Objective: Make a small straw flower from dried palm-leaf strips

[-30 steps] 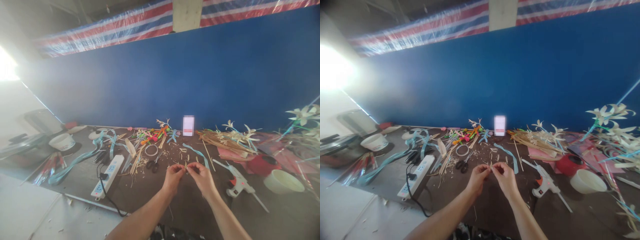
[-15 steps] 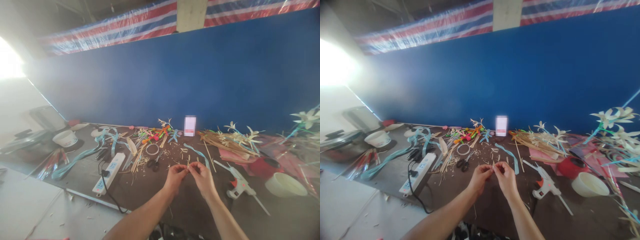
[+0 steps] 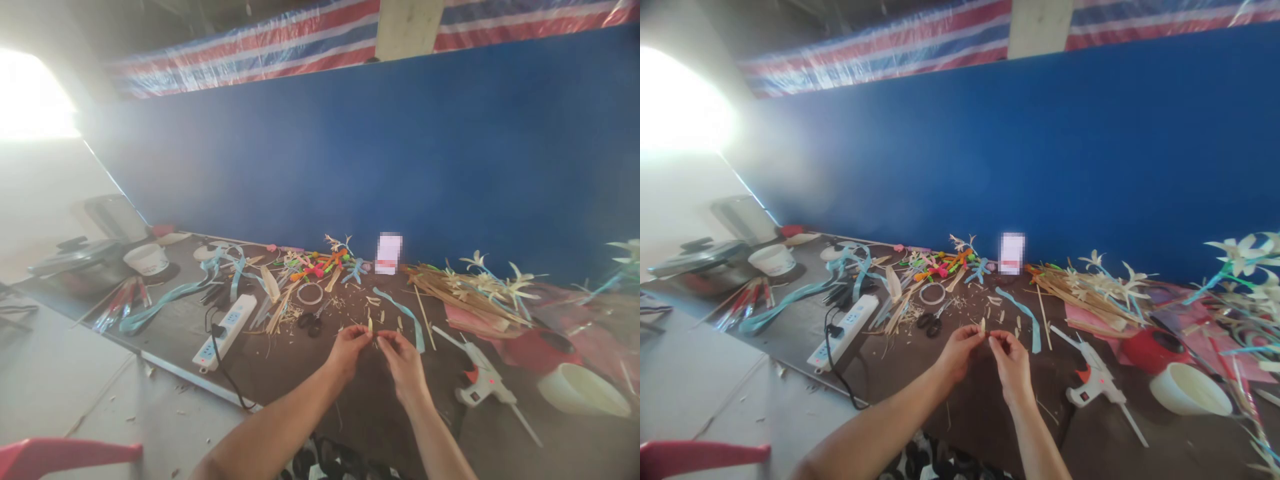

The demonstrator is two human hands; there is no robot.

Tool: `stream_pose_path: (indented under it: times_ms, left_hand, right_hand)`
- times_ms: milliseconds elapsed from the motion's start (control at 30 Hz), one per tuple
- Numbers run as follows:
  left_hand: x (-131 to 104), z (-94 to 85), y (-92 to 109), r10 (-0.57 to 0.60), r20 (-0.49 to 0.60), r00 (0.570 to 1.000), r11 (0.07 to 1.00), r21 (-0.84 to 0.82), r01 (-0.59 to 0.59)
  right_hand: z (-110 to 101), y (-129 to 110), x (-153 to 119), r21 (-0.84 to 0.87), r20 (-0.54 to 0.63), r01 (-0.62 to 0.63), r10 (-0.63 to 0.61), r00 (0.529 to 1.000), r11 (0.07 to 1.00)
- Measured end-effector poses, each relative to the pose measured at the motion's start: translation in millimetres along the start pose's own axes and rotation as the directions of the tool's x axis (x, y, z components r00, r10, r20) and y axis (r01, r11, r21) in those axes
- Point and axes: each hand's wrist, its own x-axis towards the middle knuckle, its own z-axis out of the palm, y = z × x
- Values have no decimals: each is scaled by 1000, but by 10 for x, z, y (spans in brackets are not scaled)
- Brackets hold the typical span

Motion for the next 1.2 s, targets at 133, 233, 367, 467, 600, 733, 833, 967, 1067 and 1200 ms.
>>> stream_pose_path:
  times_ms: [133,233,367,467,600,733,833,967,1067,1200]
  left_hand:
    - [24,-21,-35,6,-39,999,999,44,-4]
    - [49,-29,-66,63,-63,996,994,95,-57]
    - [74,-55,-104,74,-85,994,993,100,-66]
    - [84,-97,-140,36,-106,994,997,71,-28]
    - [92,-171,-198,87,-68,994,992,94,-80]
    - [109,-230,-250,135,-41,990,988,82,-131]
    - [122,-251,-272,145,-16,989,987,73,-143]
    - [111,-252,-277,147,17,989,985,87,-148]
    - [91,-248,-279,151,34,988,981,117,-154]
    - [83,-261,-296,151,50,987,980,122,-156]
  right_hand:
    - [71,25,-2,84,60,-45,40,997,996]
    - [95,29,25,85,74,-41,35,997,996]
    - [82,100,56,32,69,-33,31,997,999]
    - [77,212,35,-12,65,-27,28,997,1000]
    - [109,326,-26,-83,53,40,-35,998,996]
    - [134,334,-75,-133,51,93,-86,995,987]
    - [124,310,-100,-166,62,120,-111,992,979]
    - [107,282,-121,-200,103,146,-127,986,969]
    - [107,275,-127,-196,126,166,-143,982,967]
    - [101,296,-127,-194,137,179,-154,979,965]
